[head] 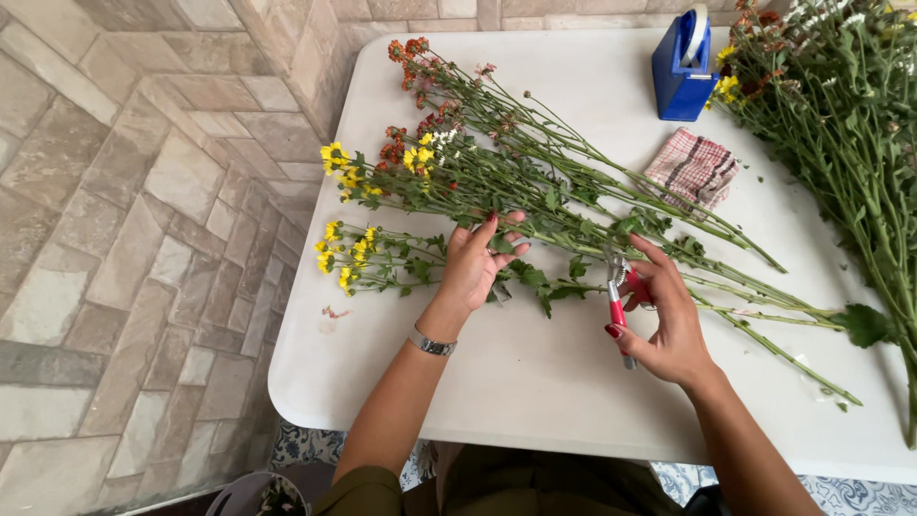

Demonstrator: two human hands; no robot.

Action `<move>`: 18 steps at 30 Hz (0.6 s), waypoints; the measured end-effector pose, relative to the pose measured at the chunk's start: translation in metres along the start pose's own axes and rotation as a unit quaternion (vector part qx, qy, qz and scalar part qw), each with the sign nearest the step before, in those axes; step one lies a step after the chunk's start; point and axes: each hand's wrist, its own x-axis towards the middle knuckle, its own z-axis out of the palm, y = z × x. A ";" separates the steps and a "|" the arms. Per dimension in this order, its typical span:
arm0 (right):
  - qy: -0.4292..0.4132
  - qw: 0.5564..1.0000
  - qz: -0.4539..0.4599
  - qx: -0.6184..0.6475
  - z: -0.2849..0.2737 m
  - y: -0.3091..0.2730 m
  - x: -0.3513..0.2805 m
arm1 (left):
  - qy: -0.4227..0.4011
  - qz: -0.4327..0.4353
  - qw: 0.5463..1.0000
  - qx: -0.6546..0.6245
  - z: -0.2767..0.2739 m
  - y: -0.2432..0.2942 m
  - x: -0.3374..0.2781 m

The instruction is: The person trims the stems of flowers using shears and separates individual stems on a table next to ribbon and tape.

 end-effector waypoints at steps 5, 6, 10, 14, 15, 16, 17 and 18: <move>0.052 0.999 0.007 0.013 -0.012 -0.007 -0.010 | -0.008 0.019 0.999 -0.039 -0.011 0.010 -0.001; 0.067 0.998 0.014 0.016 -0.015 -0.007 -0.013 | -0.008 0.029 0.998 -0.048 -0.015 0.012 0.001; 0.107 0.992 0.059 -0.026 -0.031 0.017 -0.034 | 0.004 0.032 0.998 -0.049 -0.033 0.015 0.004; 0.144 0.986 0.072 -0.048 -0.034 0.018 -0.041 | 0.014 0.034 0.999 -0.020 -0.038 0.019 0.003; 0.154 0.984 0.078 -0.045 -0.035 0.019 -0.041 | 0.014 0.036 0.999 -0.018 -0.037 0.020 0.004; 0.155 0.984 0.079 -0.047 -0.035 0.021 -0.043 | 0.013 0.034 0.999 -0.018 -0.037 0.020 0.004; 0.162 0.983 0.084 -0.024 -0.035 0.023 -0.044 | 0.013 0.034 0.999 -0.016 -0.036 0.021 0.004; 0.168 0.982 0.089 -0.002 -0.036 0.024 -0.046 | 0.013 0.034 0.999 -0.013 -0.036 0.021 0.004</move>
